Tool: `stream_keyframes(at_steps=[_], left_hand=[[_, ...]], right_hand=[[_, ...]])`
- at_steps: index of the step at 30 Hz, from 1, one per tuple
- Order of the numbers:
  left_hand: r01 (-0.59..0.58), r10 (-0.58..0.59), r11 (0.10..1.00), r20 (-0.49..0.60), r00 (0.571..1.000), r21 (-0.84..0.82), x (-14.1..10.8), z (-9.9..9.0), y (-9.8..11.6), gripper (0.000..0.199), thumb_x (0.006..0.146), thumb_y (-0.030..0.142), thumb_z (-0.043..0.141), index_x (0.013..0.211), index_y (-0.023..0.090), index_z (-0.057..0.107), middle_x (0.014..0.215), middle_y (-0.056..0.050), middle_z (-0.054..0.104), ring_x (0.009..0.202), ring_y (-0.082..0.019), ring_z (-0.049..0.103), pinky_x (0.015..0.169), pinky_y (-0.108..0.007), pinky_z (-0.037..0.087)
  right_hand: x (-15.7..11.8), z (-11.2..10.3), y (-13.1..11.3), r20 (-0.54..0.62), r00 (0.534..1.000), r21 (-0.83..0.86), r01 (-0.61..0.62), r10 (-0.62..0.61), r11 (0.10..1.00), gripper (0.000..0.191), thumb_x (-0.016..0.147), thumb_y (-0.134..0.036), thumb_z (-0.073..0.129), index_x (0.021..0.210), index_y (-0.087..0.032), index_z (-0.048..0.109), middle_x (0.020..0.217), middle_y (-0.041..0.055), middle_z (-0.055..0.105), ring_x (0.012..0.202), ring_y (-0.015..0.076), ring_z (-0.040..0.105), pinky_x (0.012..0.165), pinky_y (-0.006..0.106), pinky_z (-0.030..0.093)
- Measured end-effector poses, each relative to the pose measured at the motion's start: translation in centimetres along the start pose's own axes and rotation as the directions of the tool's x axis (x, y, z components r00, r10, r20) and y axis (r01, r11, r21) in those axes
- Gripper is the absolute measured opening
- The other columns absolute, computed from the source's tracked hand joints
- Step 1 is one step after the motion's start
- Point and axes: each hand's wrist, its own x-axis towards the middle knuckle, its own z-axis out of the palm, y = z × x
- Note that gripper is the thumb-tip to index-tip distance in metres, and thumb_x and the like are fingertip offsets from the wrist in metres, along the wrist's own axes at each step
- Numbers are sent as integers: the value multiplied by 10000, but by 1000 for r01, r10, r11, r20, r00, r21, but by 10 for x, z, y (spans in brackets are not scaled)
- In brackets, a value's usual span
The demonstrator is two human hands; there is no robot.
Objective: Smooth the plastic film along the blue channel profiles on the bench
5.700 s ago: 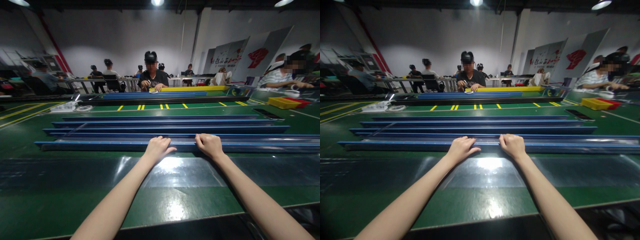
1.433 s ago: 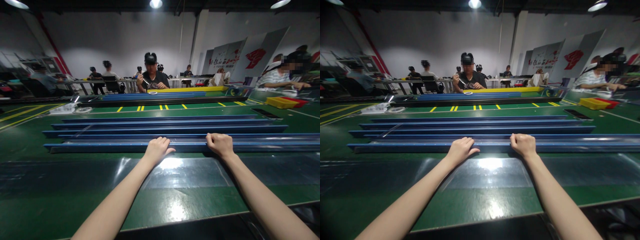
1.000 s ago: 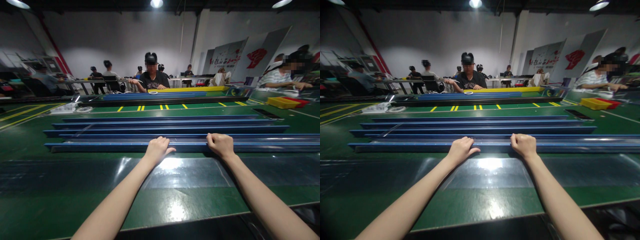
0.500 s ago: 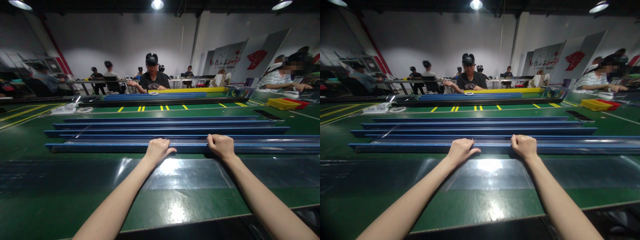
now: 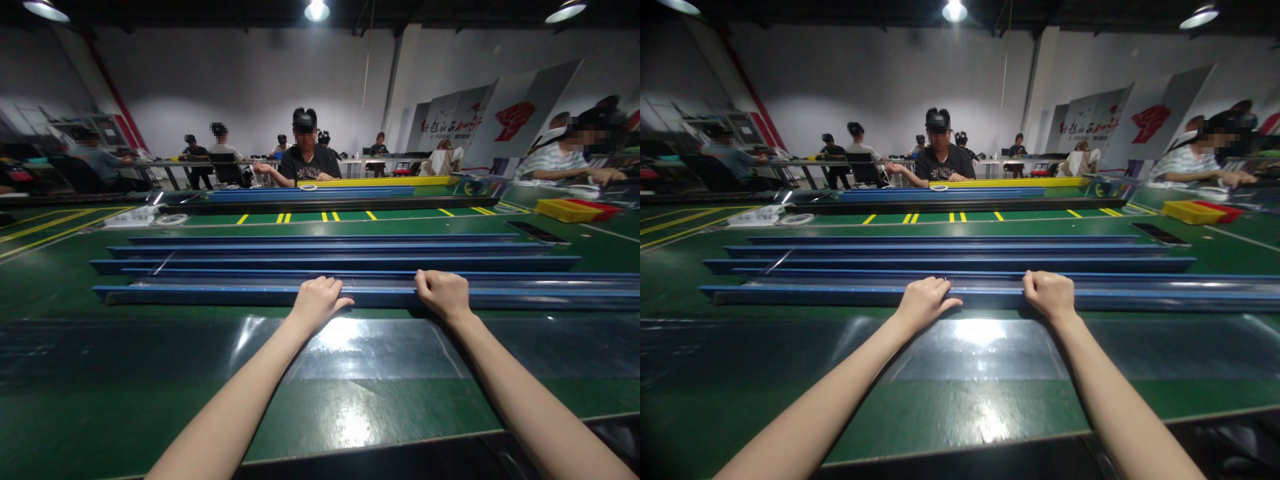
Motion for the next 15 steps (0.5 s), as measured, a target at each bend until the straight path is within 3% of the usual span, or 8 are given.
stream_keyframes(at_steps=[15], left_hand=[[14, -13, 1000, -71, 997, 2, 1, -3, 0, 386, 747, 541, 458, 710, 158, 480, 714, -33, 537, 720, -169, 495, 606, -260, 369]], right_hand=[[0, 0, 0, -17, 1000, 14, 7, -7, 1000, 440, 771, -321, 338, 436, -147, 563, 498, 74, 605, 423, 115, 467, 447, 230, 171]])
